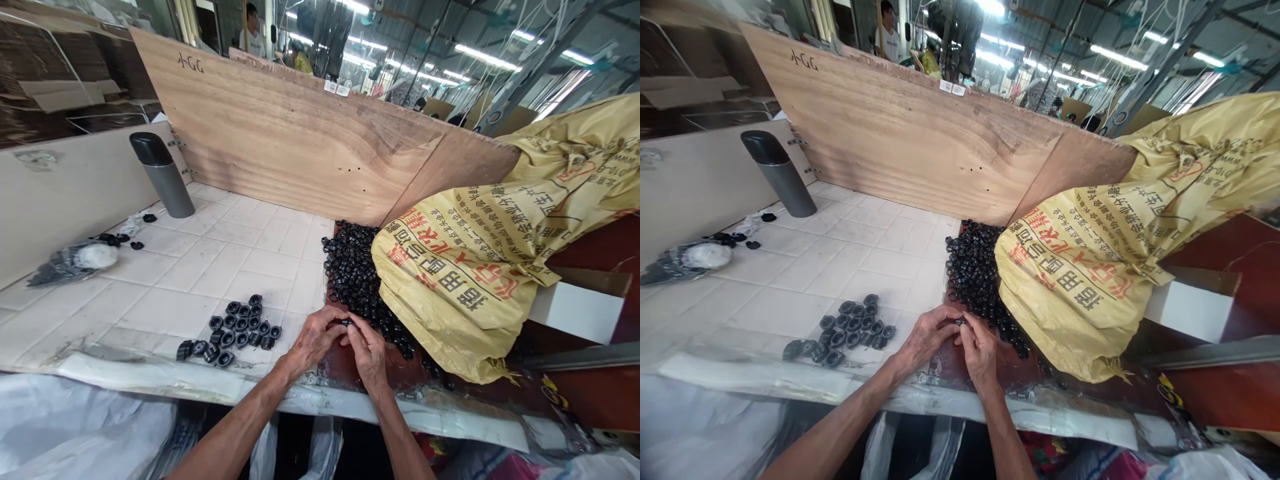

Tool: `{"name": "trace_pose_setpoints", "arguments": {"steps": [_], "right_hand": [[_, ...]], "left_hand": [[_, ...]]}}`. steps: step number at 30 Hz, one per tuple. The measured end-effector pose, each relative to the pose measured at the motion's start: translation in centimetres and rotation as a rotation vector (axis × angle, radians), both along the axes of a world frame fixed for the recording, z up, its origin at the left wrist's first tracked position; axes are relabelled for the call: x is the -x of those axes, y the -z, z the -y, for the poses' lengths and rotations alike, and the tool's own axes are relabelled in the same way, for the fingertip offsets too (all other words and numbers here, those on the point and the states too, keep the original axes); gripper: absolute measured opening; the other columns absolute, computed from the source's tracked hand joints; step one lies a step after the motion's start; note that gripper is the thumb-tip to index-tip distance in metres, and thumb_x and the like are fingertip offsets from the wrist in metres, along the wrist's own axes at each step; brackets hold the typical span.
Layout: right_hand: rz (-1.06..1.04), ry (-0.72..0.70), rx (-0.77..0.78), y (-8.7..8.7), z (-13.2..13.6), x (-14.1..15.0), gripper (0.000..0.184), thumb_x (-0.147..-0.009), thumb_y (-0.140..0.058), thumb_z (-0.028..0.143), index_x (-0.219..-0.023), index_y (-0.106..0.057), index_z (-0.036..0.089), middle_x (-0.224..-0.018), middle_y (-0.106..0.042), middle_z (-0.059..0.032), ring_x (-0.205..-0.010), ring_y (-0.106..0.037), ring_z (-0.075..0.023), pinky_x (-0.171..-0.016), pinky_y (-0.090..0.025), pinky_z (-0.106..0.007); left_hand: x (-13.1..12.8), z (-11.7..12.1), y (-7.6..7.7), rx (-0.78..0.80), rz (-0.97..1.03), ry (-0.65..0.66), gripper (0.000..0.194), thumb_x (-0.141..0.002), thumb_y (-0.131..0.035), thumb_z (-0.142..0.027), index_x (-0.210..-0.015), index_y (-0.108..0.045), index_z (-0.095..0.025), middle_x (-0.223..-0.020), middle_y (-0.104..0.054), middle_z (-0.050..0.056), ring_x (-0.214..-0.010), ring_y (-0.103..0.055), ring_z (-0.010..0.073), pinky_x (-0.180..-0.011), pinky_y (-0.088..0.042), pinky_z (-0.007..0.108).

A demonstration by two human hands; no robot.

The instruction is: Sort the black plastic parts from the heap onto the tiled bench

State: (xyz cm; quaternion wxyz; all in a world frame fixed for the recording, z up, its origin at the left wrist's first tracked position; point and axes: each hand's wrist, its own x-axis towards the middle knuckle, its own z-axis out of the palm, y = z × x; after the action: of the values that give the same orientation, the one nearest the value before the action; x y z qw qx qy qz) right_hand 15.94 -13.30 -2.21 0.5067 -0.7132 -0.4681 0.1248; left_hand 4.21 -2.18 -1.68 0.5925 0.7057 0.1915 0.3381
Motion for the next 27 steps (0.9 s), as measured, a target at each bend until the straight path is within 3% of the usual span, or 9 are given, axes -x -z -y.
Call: {"name": "trace_pose_setpoints", "arguments": {"steps": [3, 6, 9, 12, 15, 17, 20, 24, 27], "right_hand": [[0.071, 0.065, 0.049, 0.14, -0.12, -0.09, 0.032, -0.096, -0.053, 0.044, -0.091, -0.073, 0.019, -0.057, -0.065, 0.0012, -0.051, -0.060, -0.0160, -0.060, -0.050, -0.027], [0.133, 0.154, 0.071, 0.34, -0.23, -0.12, 0.046, -0.098, -0.050, 0.046, -0.063, -0.064, 0.020, -0.046, -0.054, 0.0024, -0.044, -0.050, -0.0135, -0.053, -0.043, -0.026], [0.051, 0.168, 0.010, 0.35, -0.10, -0.03, 0.035, -0.098, -0.050, 0.044, -0.098, -0.072, 0.016, -0.059, -0.062, 0.0010, -0.050, -0.054, -0.0146, -0.057, -0.047, -0.026], [-0.013, 0.076, -0.028, 0.25, 0.06, 0.01, 0.039, -0.096, -0.055, 0.042, -0.126, -0.063, 0.019, -0.081, -0.070, -0.0031, -0.063, -0.062, -0.0165, -0.063, -0.052, -0.028], [0.023, 0.081, 0.035, 0.21, -0.01, -0.04, 0.031, -0.096, -0.055, 0.044, -0.098, -0.072, 0.018, -0.064, -0.064, -0.0001, -0.054, -0.058, -0.0155, -0.057, -0.048, -0.026], [0.007, 0.144, 0.055, 0.21, -0.12, -0.08, 0.038, -0.098, -0.049, 0.046, -0.085, -0.071, 0.018, -0.054, -0.057, 0.0026, -0.047, -0.052, -0.0140, -0.052, -0.044, -0.025], [-0.024, 0.134, 0.040, 0.15, -0.12, -0.09, 0.038, -0.099, -0.047, 0.047, -0.089, -0.070, 0.018, -0.058, -0.060, 0.0019, -0.052, -0.056, -0.0147, -0.055, -0.045, -0.025], [0.030, 0.109, 0.060, -0.01, 0.18, -0.06, 0.041, -0.097, -0.050, 0.046, -0.069, -0.065, 0.019, -0.057, -0.058, 0.0009, -0.055, -0.055, -0.0152, -0.056, -0.044, -0.026], [-0.001, 0.088, 0.038, -0.08, 0.34, -0.10, 0.031, -0.095, -0.055, 0.045, -0.081, -0.066, 0.019, -0.065, -0.061, 0.0007, -0.060, -0.056, -0.0156, -0.058, -0.044, -0.025]], "left_hand": [[-0.02, -0.05, 0.19, -0.020, 0.010, 0.026, 0.016, -0.088, -0.064, -0.021, -0.101, -0.072, -0.020, -0.100, -0.074, 0.005, -0.095, -0.069, 0.0200, -0.091, -0.054, 0.034], [-0.15, -0.12, 0.64, -0.039, 0.028, 0.031, 0.021, -0.085, -0.065, -0.017, -0.104, -0.072, -0.019, -0.104, -0.074, 0.006, -0.098, -0.068, 0.0209, -0.094, -0.053, 0.036], [-0.18, -0.15, 0.78, -0.006, 0.012, 0.012, 0.024, -0.083, -0.065, -0.015, -0.106, -0.071, -0.020, -0.107, -0.073, 0.006, -0.101, -0.069, 0.0213, -0.094, -0.054, 0.036], [-0.02, -0.15, 0.46, 0.024, -0.014, 0.008, 0.024, -0.084, -0.063, -0.016, -0.106, -0.071, -0.021, -0.107, -0.074, 0.006, -0.101, -0.069, 0.0214, -0.095, -0.054, 0.037], [0.13, -0.14, 0.23, 0.021, -0.028, 0.023, 0.025, -0.084, -0.061, -0.013, -0.106, -0.070, -0.020, -0.107, -0.074, 0.006, -0.101, -0.069, 0.0210, -0.096, -0.054, 0.037], [0.13, -0.14, 0.29, 0.018, -0.034, 0.021, 0.027, -0.083, -0.061, -0.012, -0.107, -0.070, -0.020, -0.108, -0.074, 0.005, -0.102, -0.069, 0.0210, -0.095, -0.054, 0.036], [0.06, -0.14, 0.57, 0.016, -0.033, 0.001, 0.028, -0.082, -0.061, -0.011, -0.108, -0.069, -0.020, -0.109, -0.073, 0.006, -0.103, -0.069, 0.0211, -0.095, -0.054, 0.036], [0.02, -0.20, 0.79, 0.030, -0.025, -0.001, 0.028, -0.083, -0.061, -0.011, -0.108, -0.069, -0.019, -0.109, -0.073, 0.006, -0.104, -0.068, 0.0210, -0.095, -0.054, 0.036], [0.07, -0.25, 0.75, 0.044, -0.013, 0.005, 0.026, -0.084, -0.060, -0.012, -0.107, -0.069, -0.020, -0.111, -0.072, 0.006, -0.103, -0.068, 0.0205, -0.094, -0.055, 0.035]]}}
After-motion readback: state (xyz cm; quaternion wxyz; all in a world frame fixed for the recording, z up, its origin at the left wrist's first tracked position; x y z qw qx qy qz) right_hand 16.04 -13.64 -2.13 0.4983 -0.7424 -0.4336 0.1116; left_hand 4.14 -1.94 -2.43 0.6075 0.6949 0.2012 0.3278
